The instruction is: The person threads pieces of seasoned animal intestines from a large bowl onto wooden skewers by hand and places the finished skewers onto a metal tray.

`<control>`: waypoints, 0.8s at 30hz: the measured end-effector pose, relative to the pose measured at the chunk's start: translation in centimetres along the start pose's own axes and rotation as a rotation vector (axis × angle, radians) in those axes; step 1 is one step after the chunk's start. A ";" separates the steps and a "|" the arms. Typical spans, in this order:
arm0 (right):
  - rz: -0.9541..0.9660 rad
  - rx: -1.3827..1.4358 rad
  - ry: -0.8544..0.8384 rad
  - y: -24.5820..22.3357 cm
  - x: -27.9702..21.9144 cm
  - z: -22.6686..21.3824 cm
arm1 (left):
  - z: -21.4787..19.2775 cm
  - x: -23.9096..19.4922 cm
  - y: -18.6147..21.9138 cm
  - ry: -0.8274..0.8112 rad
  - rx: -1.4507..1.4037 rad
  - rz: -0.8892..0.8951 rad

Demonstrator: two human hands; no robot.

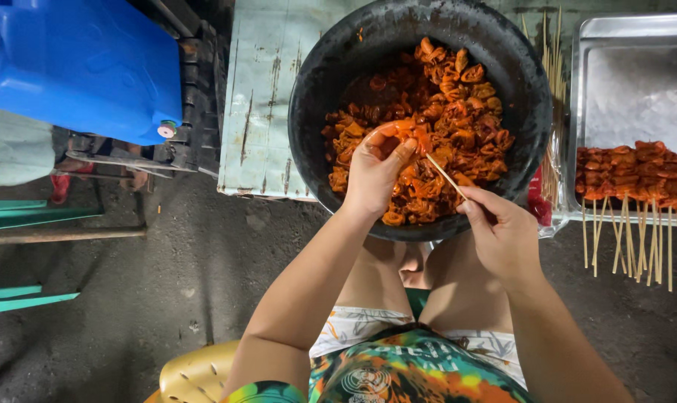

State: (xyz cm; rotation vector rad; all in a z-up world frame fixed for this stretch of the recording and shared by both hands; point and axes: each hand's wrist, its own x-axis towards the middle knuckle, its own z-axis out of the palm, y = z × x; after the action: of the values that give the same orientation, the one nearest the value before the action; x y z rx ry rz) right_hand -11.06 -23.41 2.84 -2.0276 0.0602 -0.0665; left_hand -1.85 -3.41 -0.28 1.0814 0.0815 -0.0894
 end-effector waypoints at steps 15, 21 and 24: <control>0.149 0.107 -0.038 0.2 0.1 1.4 | 0.9 -2.6 -0.8 -0.131 0.082 0.247; 0.140 0.209 -0.065 0.6 1.0 2.4 | 1.4 -1.8 -0.6 0.066 -0.311 0.113; 0.112 0.201 -0.040 0.7 1.2 2.9 | 0.8 -1.0 -0.2 0.074 -0.104 -0.011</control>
State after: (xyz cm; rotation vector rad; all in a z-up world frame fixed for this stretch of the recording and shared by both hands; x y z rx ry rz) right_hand -9.62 -21.21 1.00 -1.8208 0.1362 0.0375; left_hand -2.81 -4.15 0.00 0.9799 0.1572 -0.0546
